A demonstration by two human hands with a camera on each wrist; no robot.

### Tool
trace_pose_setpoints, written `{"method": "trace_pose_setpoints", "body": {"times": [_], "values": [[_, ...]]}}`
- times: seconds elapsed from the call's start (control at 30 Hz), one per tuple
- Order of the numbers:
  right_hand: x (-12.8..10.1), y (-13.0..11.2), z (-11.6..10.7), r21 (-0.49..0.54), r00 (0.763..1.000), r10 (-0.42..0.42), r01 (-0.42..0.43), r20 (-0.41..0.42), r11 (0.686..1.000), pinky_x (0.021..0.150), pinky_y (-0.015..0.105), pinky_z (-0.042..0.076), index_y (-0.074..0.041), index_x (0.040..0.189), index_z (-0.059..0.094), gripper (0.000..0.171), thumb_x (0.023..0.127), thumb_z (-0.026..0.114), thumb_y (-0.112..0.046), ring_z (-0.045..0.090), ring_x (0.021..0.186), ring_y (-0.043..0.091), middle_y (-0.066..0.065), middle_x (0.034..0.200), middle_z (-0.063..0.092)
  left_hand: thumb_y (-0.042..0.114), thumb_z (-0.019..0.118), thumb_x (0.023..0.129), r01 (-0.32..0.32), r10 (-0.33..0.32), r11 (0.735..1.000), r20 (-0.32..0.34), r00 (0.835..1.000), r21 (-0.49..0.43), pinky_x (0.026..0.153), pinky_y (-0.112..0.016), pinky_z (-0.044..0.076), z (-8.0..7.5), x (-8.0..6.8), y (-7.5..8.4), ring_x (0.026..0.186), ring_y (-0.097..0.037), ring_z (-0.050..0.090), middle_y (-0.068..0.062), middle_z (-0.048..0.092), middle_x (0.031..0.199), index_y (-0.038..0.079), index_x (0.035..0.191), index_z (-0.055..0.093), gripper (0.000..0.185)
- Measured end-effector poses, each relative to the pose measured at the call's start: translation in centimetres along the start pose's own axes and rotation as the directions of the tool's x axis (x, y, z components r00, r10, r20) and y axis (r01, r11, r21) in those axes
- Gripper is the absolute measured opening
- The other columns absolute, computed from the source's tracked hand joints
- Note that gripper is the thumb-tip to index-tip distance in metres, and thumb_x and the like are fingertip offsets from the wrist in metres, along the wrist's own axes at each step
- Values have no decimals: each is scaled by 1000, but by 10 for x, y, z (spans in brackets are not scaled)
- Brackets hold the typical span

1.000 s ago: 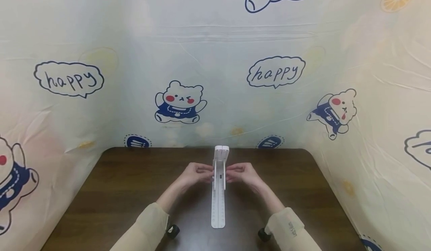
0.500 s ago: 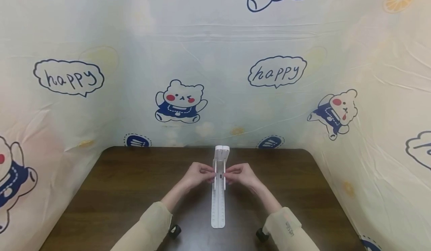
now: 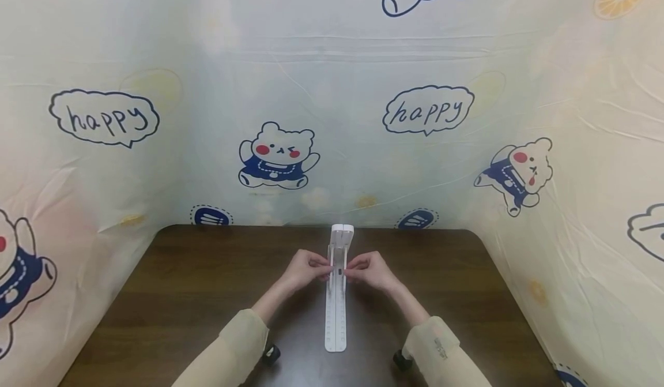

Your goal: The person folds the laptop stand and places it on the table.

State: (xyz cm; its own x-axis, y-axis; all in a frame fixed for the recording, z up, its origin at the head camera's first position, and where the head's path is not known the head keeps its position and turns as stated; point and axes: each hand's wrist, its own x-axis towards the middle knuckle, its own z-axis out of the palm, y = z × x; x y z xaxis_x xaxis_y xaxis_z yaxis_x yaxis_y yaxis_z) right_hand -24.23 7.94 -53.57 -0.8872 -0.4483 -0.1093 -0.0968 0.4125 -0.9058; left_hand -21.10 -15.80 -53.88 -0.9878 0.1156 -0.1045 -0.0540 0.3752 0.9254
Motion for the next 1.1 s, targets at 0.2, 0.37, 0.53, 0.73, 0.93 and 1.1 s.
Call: {"method": "trace_pose_setpoints", "body": {"times": [0.2,0.37,0.53,0.73,0.93,1.1], "values": [[4,5,0,-38,1000,-17,17,5,999,88,45,69,-3,110,84,18,102,80,-18,82,91,27,14,102,84,10,82,99,4,-3,999,-32,999,34,87,-45,70,3,2,0,83,-26,82,-16,84,97,-3,106,83,16],[7,8,1,-45,999,-41,40,-5,998,87,45,69,-1,110,83,17,102,79,-16,82,90,26,15,102,84,11,82,100,19,-18,999,-39,999,30,87,-44,70,5,5,-1,87,-28,83,-16,84,99,-2,106,84,15],[11,12,2,-85,998,-63,61,-25,995,82,33,66,-5,109,85,14,102,80,-16,77,87,17,11,103,83,12,82,99,29,-27,999,-72,997,33,87,-42,70,6,9,-4,89,-28,82,-15,84,101,-1,105,84,14],[18,16,3,-111,996,-74,69,-41,991,82,31,64,-8,109,85,13,102,80,-17,75,90,16,10,105,83,10,85,96,35,-31,999,-135,990,24,82,-41,70,7,12,-5,86,-27,83,-18,84,99,-3,102,84,14],[24,14,6,-101,993,-70,60,-92,993,80,32,66,-3,109,84,14,100,81,-13,77,89,19,15,106,83,9,83,97,63,-59,998,-168,984,19,85,-46,70,6,13,-2,91,-34,84,-22,84,99,-5,103,84,16],[27,14,7,-55,987,-9,0,-163,999,82,38,68,-1,111,82,17,100,82,-14,80,90,22,17,105,84,14,79,101,70,-64,997,-166,984,33,80,-40,69,7,15,-4,94,-37,83,-24,84,99,-7,104,83,21]]}}
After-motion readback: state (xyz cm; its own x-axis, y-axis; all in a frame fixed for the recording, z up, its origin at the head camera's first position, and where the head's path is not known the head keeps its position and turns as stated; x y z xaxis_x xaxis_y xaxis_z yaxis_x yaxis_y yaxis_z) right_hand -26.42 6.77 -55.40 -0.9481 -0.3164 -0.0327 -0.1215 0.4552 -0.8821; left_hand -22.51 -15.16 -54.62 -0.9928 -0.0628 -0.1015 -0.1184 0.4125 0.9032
